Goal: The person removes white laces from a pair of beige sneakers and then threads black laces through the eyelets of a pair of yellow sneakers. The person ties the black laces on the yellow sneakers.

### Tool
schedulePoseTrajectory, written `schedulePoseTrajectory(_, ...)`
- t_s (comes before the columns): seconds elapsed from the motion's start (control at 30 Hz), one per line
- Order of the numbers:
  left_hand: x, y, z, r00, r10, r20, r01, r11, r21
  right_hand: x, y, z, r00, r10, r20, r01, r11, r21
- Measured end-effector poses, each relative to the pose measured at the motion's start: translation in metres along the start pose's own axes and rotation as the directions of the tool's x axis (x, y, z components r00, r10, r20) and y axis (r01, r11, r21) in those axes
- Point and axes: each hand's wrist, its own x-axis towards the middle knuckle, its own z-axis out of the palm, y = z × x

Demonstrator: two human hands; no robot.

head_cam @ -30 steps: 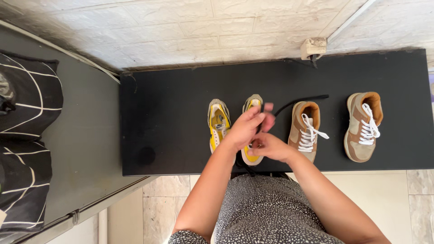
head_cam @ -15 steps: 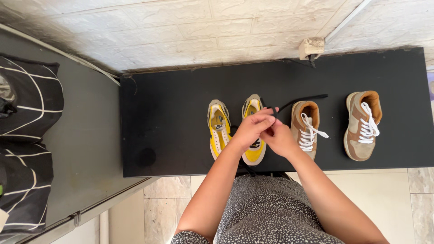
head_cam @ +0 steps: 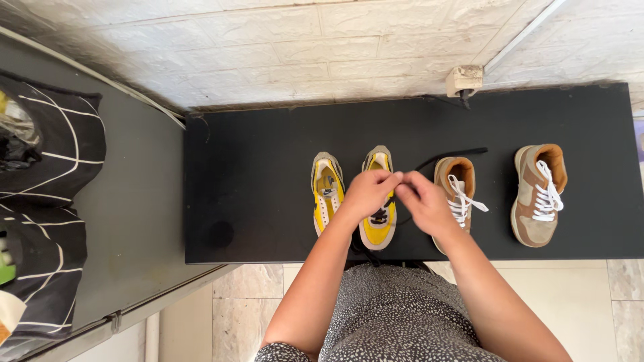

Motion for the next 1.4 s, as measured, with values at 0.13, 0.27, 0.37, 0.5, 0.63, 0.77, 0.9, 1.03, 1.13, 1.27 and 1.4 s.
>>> schedulePoseTrajectory(0.13, -0.004, -0.002, -0.025, 0.998, -0.052, -0.047, 0.059, 0.985, 0.16, 0.012, 0.033, -0.035, 0.93, -0.109, -0.352, 0.002, 0.957, -0.29)
schedulePoseTrajectory(0.27, -0.004, -0.017, -0.042, 0.993, -0.099, -0.07, 0.108, 0.985, 0.135, 0.014, 0.047, -0.065, 0.809, 0.093, -0.58, -0.307, 0.909, -0.283)
schedulePoseTrajectory(0.37, -0.007, -0.025, -0.046, 0.995, -0.077, -0.059, 0.084, 0.99, 0.115, 0.013, 0.043, -0.072, 0.834, -0.118, -0.539, -0.253, 0.787, -0.563)
schedulePoseTrajectory(0.5, -0.01, -0.014, -0.027, 0.995, -0.094, -0.022, 0.096, 0.98, 0.172, 0.009, 0.03, -0.049, 0.837, -0.495, -0.235, 0.176, 0.649, -0.74)
schedulePoseTrajectory(0.63, -0.001, -0.003, 0.001, 1.0, -0.008, 0.007, 0.006, 0.98, 0.198, 0.011, 0.045, 0.005, 0.997, -0.045, 0.066, 0.059, 0.973, -0.223)
schedulePoseTrajectory(0.77, 0.011, -0.032, 0.009, 0.999, -0.03, -0.022, 0.036, 0.935, 0.354, 0.018, 0.096, 0.029, 0.991, 0.118, -0.064, -0.126, 0.983, -0.137)
schedulePoseTrajectory(0.9, 0.021, -0.088, 0.014, 0.999, 0.029, -0.029, -0.009, 0.845, 0.535, 0.015, 0.138, 0.033, 0.943, 0.331, -0.034, -0.332, 0.943, -0.019)
schedulePoseTrajectory(1.03, 0.03, -0.135, 0.023, 1.0, -0.01, -0.016, 0.017, 0.884, 0.467, 0.005, 0.145, 0.051, 0.928, 0.367, -0.066, -0.372, 0.926, -0.071)
schedulePoseTrajectory(1.13, 0.044, -0.152, 0.02, 0.999, 0.035, -0.042, -0.019, 0.947, 0.321, 0.004, 0.137, 0.058, 0.965, 0.216, -0.15, -0.243, 0.95, -0.194)
schedulePoseTrajectory(1.27, 0.042, -0.162, 0.012, 0.999, -0.025, -0.029, 0.032, 0.962, 0.271, 0.006, 0.125, 0.063, 0.988, 0.063, -0.139, -0.089, 0.977, -0.192)
schedulePoseTrajectory(1.4, 0.035, -0.166, 0.009, 0.998, -0.052, -0.028, 0.057, 0.98, 0.191, 0.009, 0.118, 0.07, 0.987, -0.067, -0.147, 0.019, 0.953, -0.303)
